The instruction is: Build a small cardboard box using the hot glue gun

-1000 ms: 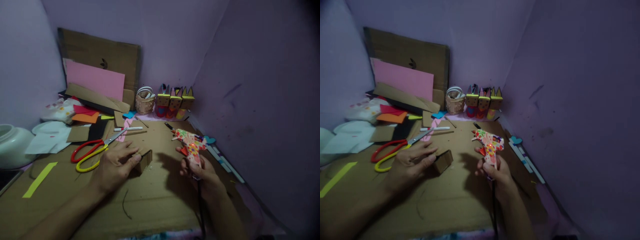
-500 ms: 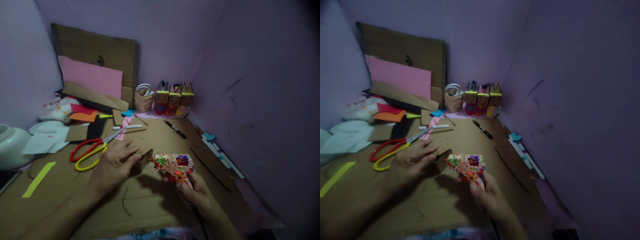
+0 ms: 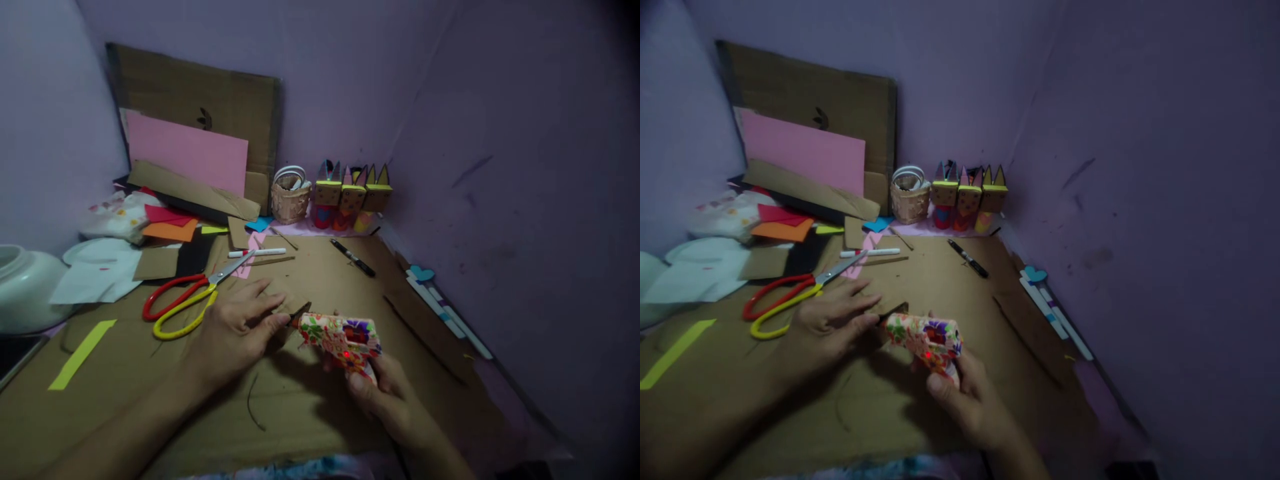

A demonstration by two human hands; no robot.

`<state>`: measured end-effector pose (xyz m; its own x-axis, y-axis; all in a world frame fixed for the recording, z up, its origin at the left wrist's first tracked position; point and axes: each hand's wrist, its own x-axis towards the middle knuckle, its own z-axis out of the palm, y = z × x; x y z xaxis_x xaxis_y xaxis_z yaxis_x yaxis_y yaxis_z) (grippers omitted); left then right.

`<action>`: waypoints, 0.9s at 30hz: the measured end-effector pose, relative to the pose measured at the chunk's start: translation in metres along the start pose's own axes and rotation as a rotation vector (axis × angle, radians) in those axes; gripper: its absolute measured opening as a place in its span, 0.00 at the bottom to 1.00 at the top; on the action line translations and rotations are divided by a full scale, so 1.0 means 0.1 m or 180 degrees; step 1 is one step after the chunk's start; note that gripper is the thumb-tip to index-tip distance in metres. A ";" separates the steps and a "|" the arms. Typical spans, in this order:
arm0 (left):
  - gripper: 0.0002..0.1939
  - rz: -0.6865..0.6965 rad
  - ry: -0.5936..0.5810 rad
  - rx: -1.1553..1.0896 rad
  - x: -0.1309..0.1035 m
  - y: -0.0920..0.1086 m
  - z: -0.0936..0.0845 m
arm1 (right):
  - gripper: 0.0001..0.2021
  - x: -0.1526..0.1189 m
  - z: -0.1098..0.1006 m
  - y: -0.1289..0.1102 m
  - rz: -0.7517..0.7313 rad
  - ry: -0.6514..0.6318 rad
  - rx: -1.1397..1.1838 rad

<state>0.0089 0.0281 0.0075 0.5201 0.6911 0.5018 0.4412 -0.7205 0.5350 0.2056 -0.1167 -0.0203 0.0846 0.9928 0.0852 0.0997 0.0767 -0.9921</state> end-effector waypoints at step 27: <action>0.15 -0.0118 -0.0088 -0.0037 -0.01 -0.03 0.03 | 0.21 0.01 -0.03 -0.06 0.0018 0.0022 -0.0290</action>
<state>0.0092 0.0291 0.0039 0.5235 0.7155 0.4626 0.4522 -0.6935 0.5608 0.2077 -0.1168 -0.0143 0.0922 0.9925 0.0805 0.1890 0.0619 -0.9800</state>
